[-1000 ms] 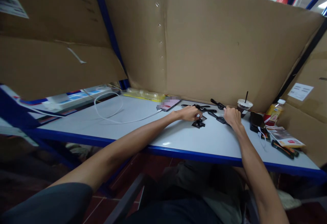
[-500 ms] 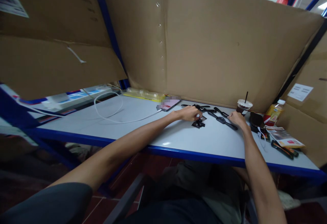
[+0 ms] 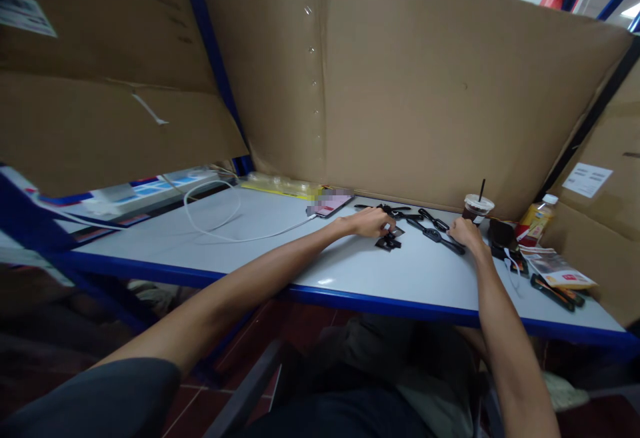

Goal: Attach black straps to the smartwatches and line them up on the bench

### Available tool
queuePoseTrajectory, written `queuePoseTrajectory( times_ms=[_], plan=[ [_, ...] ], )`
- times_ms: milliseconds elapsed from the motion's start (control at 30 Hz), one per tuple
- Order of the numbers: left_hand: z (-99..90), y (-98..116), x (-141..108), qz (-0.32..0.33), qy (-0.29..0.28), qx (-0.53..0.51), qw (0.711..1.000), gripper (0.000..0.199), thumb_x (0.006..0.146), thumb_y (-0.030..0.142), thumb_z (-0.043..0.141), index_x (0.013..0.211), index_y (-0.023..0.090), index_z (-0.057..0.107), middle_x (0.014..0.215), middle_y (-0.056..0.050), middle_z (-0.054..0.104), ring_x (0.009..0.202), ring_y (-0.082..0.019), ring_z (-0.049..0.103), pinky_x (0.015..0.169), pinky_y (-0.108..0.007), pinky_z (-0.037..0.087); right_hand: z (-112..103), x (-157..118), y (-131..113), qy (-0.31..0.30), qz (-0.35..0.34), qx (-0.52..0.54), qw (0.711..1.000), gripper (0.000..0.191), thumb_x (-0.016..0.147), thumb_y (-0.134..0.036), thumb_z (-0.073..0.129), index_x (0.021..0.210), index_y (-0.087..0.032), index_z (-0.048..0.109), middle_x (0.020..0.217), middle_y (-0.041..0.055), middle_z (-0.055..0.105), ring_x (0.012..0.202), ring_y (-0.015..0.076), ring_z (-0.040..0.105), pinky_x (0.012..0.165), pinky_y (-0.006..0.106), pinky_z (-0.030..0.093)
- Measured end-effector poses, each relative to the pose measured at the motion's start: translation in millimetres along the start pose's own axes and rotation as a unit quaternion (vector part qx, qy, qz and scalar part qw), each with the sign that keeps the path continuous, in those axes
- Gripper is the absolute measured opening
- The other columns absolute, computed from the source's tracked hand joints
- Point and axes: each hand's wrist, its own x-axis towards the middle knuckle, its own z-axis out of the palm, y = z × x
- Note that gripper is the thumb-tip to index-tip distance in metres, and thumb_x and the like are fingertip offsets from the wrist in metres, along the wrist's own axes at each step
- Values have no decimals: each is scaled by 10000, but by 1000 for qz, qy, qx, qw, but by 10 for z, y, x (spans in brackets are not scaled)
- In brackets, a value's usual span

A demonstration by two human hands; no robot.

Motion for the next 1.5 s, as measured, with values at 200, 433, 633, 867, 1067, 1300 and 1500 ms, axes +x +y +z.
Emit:
queuePoseTrajectory(
  times_ms=[200,433,633,867,1067,1300,1500],
  plan=[
    [-15,20,-7,0,-5,-1,1000,261,798,198,576,987,261,745,885,-41,751,760,-190,647,669,-265,363,-9,-23,-15,6,2,-7,1000,227,880,-348,657,983,-180,770,1065,153,754,970,264,706,729,285,445],
    [-22,25,-13,-4,-5,-1,1000,264,790,192,574,980,259,744,861,-43,740,750,-187,640,663,-269,359,-12,-36,-18,9,-5,-7,1000,231,880,-334,651,990,-176,778,1069,154,756,959,255,710,735,280,451],
    [-32,30,-11,0,-6,3,1000,235,787,183,589,956,260,734,844,-41,736,757,-196,655,651,-264,351,-14,-38,-24,10,1,-12,1000,233,877,-336,651,1002,-189,783,1077,150,758,987,258,709,779,288,464],
    [6,10,5,-4,-2,10,1000,248,786,188,585,972,262,732,881,-51,746,784,-209,672,651,-270,367,-28,-62,-36,13,6,-19,1000,271,877,-329,648,1067,-178,769,1139,180,740,1048,304,698,798,323,472],
    [-10,13,-3,-4,-7,9,1000,232,798,201,586,970,262,729,905,-51,751,797,-212,675,672,-273,384,-14,-55,-25,15,3,-19,1000,276,886,-355,642,1055,-184,776,1127,169,745,1034,289,700,796,312,467],
    [10,10,3,-5,-3,15,1000,243,802,196,592,983,269,737,902,-51,748,810,-216,676,669,-275,379,-16,-37,-36,8,-5,-12,1000,203,850,-325,688,957,-184,786,1045,149,765,950,253,711,746,277,443],
    [19,-13,9,-4,-8,14,1000,256,801,206,586,996,272,737,905,-48,750,809,-213,668,665,-275,368,-20,-22,-39,2,-14,-7,1000,185,852,-313,686,934,-178,783,1016,136,770,946,237,713,748,260,436]
  ],
)
